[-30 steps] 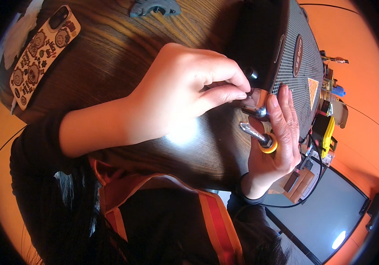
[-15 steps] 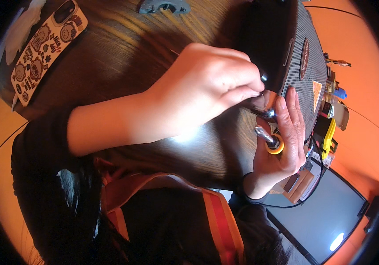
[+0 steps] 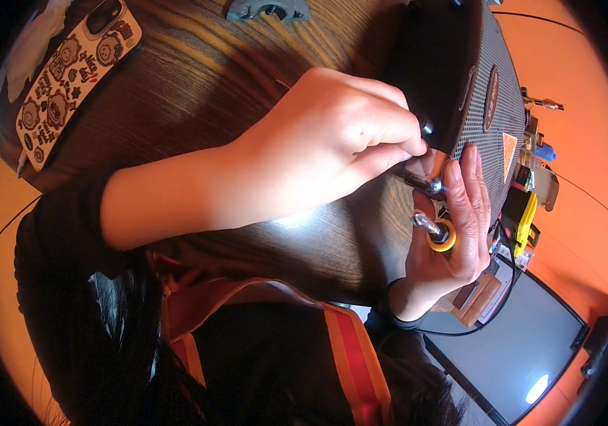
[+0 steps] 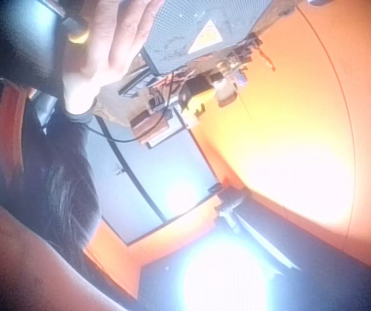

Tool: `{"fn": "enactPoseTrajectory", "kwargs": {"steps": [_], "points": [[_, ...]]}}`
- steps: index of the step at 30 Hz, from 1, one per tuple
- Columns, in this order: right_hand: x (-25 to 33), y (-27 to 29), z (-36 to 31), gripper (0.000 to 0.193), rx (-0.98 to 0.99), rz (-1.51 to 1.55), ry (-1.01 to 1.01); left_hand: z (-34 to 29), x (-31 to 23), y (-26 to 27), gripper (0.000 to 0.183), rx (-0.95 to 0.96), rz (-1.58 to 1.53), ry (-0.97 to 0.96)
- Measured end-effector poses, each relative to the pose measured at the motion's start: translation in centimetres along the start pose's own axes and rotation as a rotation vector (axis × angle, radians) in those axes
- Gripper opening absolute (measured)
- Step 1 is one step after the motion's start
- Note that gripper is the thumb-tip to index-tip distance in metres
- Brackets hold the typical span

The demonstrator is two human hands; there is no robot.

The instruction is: The person uses a screwdriver to tighten screws on the corners of a small black speaker placed on a wooden table. They rotate the speaker to access different sides and continue securing the screws.

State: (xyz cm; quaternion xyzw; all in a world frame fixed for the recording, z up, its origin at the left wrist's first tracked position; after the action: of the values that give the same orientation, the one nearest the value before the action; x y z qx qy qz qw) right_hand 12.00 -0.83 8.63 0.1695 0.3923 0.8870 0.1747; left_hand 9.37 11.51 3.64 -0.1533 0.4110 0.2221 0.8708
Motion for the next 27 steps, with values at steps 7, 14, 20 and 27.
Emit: {"fn": "enactPoseTrajectory", "kwargs": {"steps": [7, 14, 20, 27], "points": [[0.1, 0.2, 0.1, 0.042, -0.011, 0.021, 0.023, -0.5, 0.9, 0.1, 0.015, 0.009, -0.012, 0.206], [0.4, -0.1, 0.2, 0.040, 0.019, -0.010, 0.065, -0.4, 1.7, -0.1, 0.010, 0.069, 0.004, 0.268], [0.6, 0.0, 0.2, 0.040, 0.040, -0.024, 0.063, -0.9, 2.8, -0.7, 0.007, 0.111, -0.057, 0.473], [0.4, 0.1, 0.2, 0.041, -0.001, -0.006, 0.056, -1.1, 2.9, -0.8, 0.006, 0.071, -0.172, 0.533]]}}
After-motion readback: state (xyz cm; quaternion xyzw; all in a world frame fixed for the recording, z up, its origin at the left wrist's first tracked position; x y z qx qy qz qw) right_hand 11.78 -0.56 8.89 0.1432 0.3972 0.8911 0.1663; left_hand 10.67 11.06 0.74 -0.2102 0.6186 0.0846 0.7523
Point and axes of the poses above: each hand's wrist, its own z-axis towards the middle knuckle, its own y-axis out of the back of the hand, x = y × z, the point moved 10 cm from there along z, towards the middle knuckle, and after that the axes turned 10 degrees about -x, right-handed, at the moved point
